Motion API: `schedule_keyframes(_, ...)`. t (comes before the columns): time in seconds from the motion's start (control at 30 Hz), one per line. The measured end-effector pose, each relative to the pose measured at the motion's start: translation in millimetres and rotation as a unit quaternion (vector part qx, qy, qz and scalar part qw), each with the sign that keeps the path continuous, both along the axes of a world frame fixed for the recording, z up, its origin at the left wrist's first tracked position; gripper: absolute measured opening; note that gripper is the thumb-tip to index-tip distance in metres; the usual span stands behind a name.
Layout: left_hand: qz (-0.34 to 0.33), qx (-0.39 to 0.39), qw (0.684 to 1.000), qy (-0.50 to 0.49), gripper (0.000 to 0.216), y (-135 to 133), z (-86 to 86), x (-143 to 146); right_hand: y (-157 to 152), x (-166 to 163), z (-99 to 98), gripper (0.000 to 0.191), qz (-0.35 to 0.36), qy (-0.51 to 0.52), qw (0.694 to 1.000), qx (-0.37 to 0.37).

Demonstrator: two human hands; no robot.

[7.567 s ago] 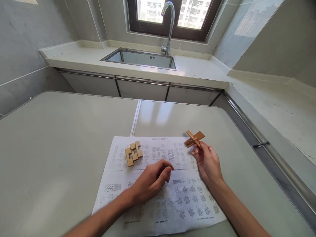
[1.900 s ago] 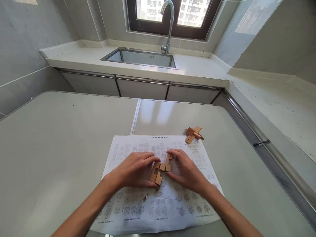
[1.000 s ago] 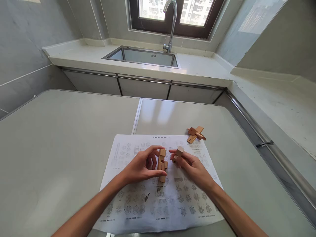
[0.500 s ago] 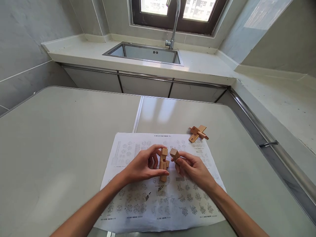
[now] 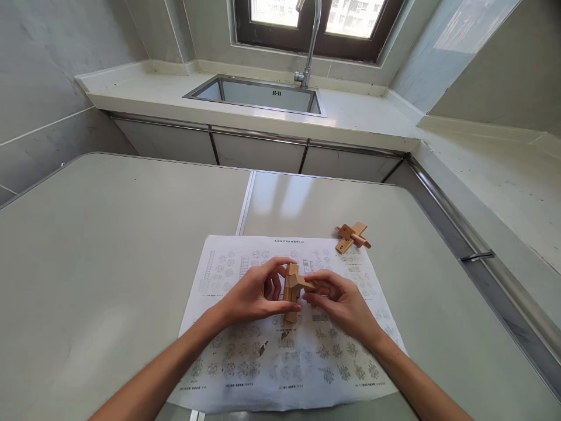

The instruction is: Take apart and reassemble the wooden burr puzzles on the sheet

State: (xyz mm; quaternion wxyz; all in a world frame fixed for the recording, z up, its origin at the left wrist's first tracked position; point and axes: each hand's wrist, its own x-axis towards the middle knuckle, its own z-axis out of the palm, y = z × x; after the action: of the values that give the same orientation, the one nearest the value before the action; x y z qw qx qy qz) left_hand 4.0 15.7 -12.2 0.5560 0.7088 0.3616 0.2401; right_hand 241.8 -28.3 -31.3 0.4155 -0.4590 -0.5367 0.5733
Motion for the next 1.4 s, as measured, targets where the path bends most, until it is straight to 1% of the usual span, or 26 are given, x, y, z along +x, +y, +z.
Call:
schedule_keyframes(0.13,-0.003,-0.006,1.0,0.001,0.072,0.0,-0.8,-0.1,1.3,0.2,-0.2,0.029,0.001,-0.019,0.998,0.063)
schedule_keyframes(0.33,-0.001,-0.001,1.0,-0.008,0.07,-0.3,1.1,-0.3,0.2,3.7,-1.0,0.025,-0.002,-0.06,0.991,0.117)
schedule_keyframes(0.47,-0.007,0.003,1.0,-0.006,0.069,-0.2,0.2,-0.6,-2.0,2.3,-1.5,0.019,-0.022,-0.041,0.992,0.114)
schedule_keyframes(0.57,-0.006,0.007,1.0,-0.005,0.071,0.0,-1.4,-1.1,-2.9,0.9,-0.9,0.018,-0.024,-0.023,0.994,0.106)
schedule_keyframes(0.73,-0.015,0.017,1.0,0.012,0.07,0.0,-2.0,-2.1,-3.6,-0.6,-2.4,0.018,-0.019,-0.014,0.993,0.115)
schedule_keyframes(0.93,-0.031,-0.001,0.999,-0.006,0.073,0.5,-1.4,-2.6,-3.7,-1.0,-4.2,0.02,-0.027,-0.021,0.99,0.136)
schedule_keyframes(1.4,-0.032,-0.005,0.999,-0.009,0.073,1.1,-2.9,-3.4,-4.4,-2.0,-4.6,0.019,-0.031,-0.018,0.991,0.13)
